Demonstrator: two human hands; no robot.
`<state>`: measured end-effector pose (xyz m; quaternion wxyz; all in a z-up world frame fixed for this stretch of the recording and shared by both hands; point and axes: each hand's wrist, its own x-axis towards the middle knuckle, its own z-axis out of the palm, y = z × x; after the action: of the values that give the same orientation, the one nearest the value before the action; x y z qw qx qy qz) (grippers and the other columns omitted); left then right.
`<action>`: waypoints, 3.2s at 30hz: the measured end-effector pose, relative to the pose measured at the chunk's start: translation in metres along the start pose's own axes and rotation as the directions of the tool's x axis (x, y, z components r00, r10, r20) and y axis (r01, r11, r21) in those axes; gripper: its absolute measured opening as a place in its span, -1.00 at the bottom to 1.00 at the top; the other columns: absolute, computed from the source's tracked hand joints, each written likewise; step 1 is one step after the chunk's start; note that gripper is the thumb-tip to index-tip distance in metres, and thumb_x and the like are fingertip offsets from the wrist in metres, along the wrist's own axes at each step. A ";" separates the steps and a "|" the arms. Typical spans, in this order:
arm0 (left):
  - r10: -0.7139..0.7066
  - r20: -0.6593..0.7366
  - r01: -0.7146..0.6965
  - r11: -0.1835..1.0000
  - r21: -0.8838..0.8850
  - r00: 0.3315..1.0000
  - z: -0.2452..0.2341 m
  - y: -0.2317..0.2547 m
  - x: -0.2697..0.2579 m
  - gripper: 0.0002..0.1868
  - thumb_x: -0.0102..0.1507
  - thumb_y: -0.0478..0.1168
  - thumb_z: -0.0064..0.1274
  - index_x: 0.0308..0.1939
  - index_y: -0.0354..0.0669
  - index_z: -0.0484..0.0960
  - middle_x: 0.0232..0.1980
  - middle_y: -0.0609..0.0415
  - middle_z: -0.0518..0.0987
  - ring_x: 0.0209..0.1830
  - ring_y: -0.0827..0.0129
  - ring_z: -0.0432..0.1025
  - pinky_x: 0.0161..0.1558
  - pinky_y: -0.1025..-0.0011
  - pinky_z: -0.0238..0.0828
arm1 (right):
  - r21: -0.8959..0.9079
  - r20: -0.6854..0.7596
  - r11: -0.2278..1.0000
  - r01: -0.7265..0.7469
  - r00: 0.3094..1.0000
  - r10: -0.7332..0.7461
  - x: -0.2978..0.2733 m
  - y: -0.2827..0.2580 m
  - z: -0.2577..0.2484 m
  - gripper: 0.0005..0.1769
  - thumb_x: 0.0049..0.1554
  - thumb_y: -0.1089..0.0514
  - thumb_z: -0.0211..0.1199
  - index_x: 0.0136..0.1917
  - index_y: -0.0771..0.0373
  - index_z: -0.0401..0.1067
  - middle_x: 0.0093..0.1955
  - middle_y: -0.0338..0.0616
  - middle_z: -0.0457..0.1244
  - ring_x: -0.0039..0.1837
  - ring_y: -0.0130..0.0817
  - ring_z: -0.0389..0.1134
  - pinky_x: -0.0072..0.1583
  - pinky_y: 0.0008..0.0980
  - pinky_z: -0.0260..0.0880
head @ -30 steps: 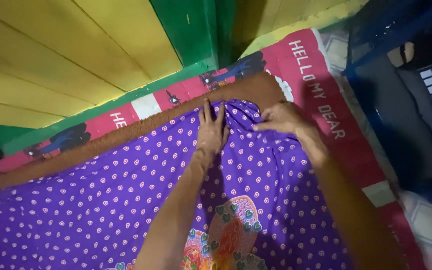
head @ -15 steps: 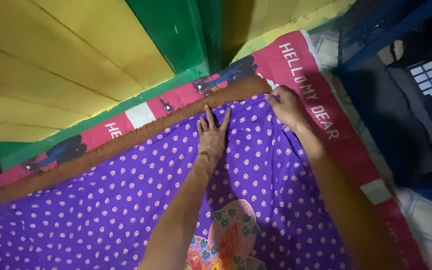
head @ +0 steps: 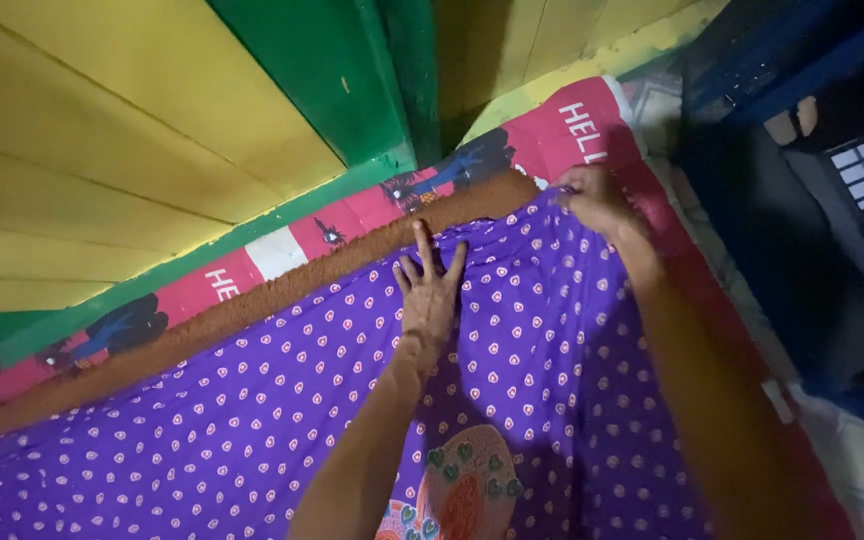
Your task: The person folds a purple patterned sheet on a bed, then stacks folded clothes on a red plastic stool. They also move a helmet and a small container on a cabinet and adjust a window latch.
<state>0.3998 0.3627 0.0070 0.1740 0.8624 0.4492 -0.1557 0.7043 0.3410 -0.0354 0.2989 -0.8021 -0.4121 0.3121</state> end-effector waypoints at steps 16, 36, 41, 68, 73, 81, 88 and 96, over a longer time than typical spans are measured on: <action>-0.036 0.030 0.035 0.998 0.049 0.999 0.001 0.009 0.006 0.03 0.25 -0.49 0.05 0.64 0.30 -0.13 0.64 -0.43 -0.48 0.52 -0.55 -0.04 0.45 -0.38 -0.14 | -0.130 0.085 0.991 -0.035 0.995 0.047 0.038 -0.025 0.019 -0.64 -0.02 0.10 0.33 0.08 -0.13 0.60 0.03 -0.36 0.44 0.21 -0.37 0.44 0.15 -0.24 0.38; 0.011 -0.223 -0.014 1.000 -0.011 0.975 0.060 -0.016 0.021 0.03 0.18 -0.36 0.24 0.61 0.40 0.06 0.67 -0.31 -0.29 0.54 -0.50 0.00 0.51 -0.30 -0.14 | -0.328 -0.061 0.932 -0.152 0.988 0.140 -0.210 0.065 -0.059 -0.60 0.22 -0.25 0.20 -0.05 0.07 0.61 -0.12 -0.03 0.44 0.12 0.01 0.46 0.15 -0.06 0.41; 0.097 -0.430 -0.147 0.985 -0.085 0.898 0.039 0.031 -0.102 -0.16 0.11 -0.19 0.31 0.47 0.04 0.34 0.63 -0.33 -0.11 0.59 -0.36 -0.08 0.50 -0.27 -0.17 | -0.298 0.176 0.944 -0.141 0.964 0.200 -0.281 0.077 -0.047 -0.51 -0.03 -0.36 0.38 -0.06 0.03 0.61 -0.11 -0.15 0.48 0.16 -0.12 0.49 0.17 -0.15 0.44; -0.178 0.278 0.169 0.984 0.056 0.944 0.188 0.165 -0.358 0.20 0.17 0.18 0.29 0.62 0.53 -0.32 0.69 -0.13 -0.50 0.66 -0.25 -0.56 0.25 -0.63 0.00 | -0.506 0.065 0.841 -0.194 0.963 0.261 -0.517 0.173 -0.047 -0.36 0.07 -0.16 0.33 0.30 0.21 0.33 0.24 0.14 0.35 0.33 0.18 0.37 0.35 0.32 0.20; -0.197 -0.129 0.217 0.962 0.168 0.972 0.170 0.187 -0.380 0.00 0.33 -0.19 0.05 0.54 0.77 -0.30 0.70 -0.14 -0.22 0.66 -0.21 -0.26 0.04 -0.73 0.21 | -0.495 -0.090 0.806 -0.325 0.942 0.324 -0.514 0.210 -0.004 -0.18 0.11 0.07 0.34 0.57 0.13 0.12 0.50 -0.02 0.23 0.45 0.11 0.27 0.42 0.54 -0.08; -0.285 0.132 0.279 0.958 0.063 0.949 0.197 0.174 -0.356 0.18 0.22 -0.26 0.25 0.56 0.77 -0.28 0.70 -0.10 -0.45 0.67 -0.20 -0.53 0.14 -0.79 -0.03 | -0.661 -0.170 0.722 -0.205 0.978 0.122 -0.485 0.267 0.008 -0.15 0.02 -0.11 0.44 0.48 0.15 0.23 0.28 0.10 0.36 0.29 0.17 0.39 0.29 0.44 0.06; -0.295 -0.067 0.298 0.954 0.026 0.953 0.250 0.160 -0.334 0.12 0.18 -0.11 0.30 0.53 0.88 -0.17 0.71 -0.07 -0.39 0.65 -0.25 -0.56 0.14 -0.85 -0.14 | -0.735 -0.257 0.671 -0.096 0.956 -0.144 -0.568 0.205 -0.034 -0.36 0.12 -0.12 0.43 0.34 0.25 0.40 0.17 0.22 0.37 0.31 0.18 0.37 0.33 0.51 0.01; 0.203 -0.371 -0.251 0.964 -0.085 0.906 0.278 0.129 -0.435 -0.16 0.30 0.02 0.13 0.61 0.11 0.09 0.65 -0.28 -0.11 0.65 -0.28 -0.26 0.38 -0.57 -0.20 | -0.530 -0.479 0.788 -0.314 0.877 0.028 -0.729 0.288 -0.080 -0.63 0.15 -0.18 0.36 -0.14 0.17 0.62 -0.18 0.14 0.40 0.04 0.21 0.44 0.07 0.15 0.39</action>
<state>0.2371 -0.1423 -0.0350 0.1619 0.9095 0.3790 0.0557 0.5612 -0.4332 -0.0118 0.0891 -0.9390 -0.3320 0.0014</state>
